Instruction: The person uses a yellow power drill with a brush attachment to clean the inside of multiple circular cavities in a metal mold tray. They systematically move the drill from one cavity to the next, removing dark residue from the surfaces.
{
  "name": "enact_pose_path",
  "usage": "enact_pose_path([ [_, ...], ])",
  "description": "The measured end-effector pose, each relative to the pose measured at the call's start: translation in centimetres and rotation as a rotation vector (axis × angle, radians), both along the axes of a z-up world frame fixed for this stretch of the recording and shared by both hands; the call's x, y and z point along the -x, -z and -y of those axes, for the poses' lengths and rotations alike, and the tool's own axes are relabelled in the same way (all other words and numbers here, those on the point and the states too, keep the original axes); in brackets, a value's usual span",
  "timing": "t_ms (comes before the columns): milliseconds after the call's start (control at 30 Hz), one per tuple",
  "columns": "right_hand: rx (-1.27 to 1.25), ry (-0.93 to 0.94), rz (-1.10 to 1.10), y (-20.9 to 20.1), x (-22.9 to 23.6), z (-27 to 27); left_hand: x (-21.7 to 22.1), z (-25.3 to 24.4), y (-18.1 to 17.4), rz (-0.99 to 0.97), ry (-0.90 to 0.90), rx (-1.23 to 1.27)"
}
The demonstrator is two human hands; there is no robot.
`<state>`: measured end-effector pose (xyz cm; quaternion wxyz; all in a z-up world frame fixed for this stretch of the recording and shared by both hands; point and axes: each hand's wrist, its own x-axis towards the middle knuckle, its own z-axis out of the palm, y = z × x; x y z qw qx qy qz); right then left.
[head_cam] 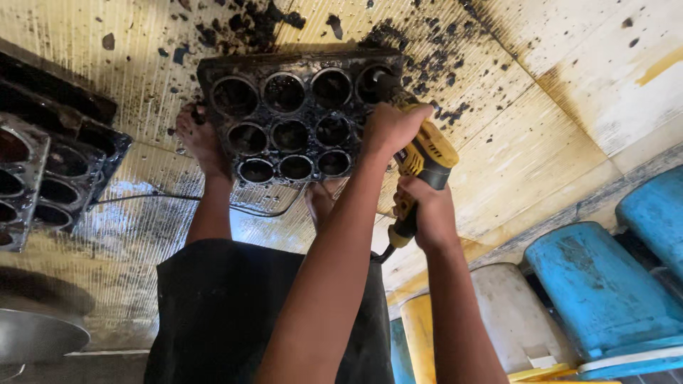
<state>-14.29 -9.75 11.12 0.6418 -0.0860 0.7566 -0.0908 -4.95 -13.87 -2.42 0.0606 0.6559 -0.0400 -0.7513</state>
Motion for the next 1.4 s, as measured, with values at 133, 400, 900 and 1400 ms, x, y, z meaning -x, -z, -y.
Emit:
enact_pose_path([
  [133, -0.037, 0.063, 0.015, 0.3, -1.0, -2.0, -0.8, -0.9, -0.4, 0.085, 0.004, -0.041],
  [400, -0.012, -0.251, 0.126, -5.1, -1.2, -2.7, -5.8, -4.6, -5.6, 0.105, -0.2, -0.043],
  [900, 0.042, -0.203, -0.029, -0.8, -9.4, -2.6, -9.2, -4.8, -1.0, 0.058, -0.224, 0.031],
  [1400, 0.238, -0.436, 0.082, -4.5, -9.9, -3.6, -10.2, -9.5, -4.7, -0.027, -0.433, 0.088],
])
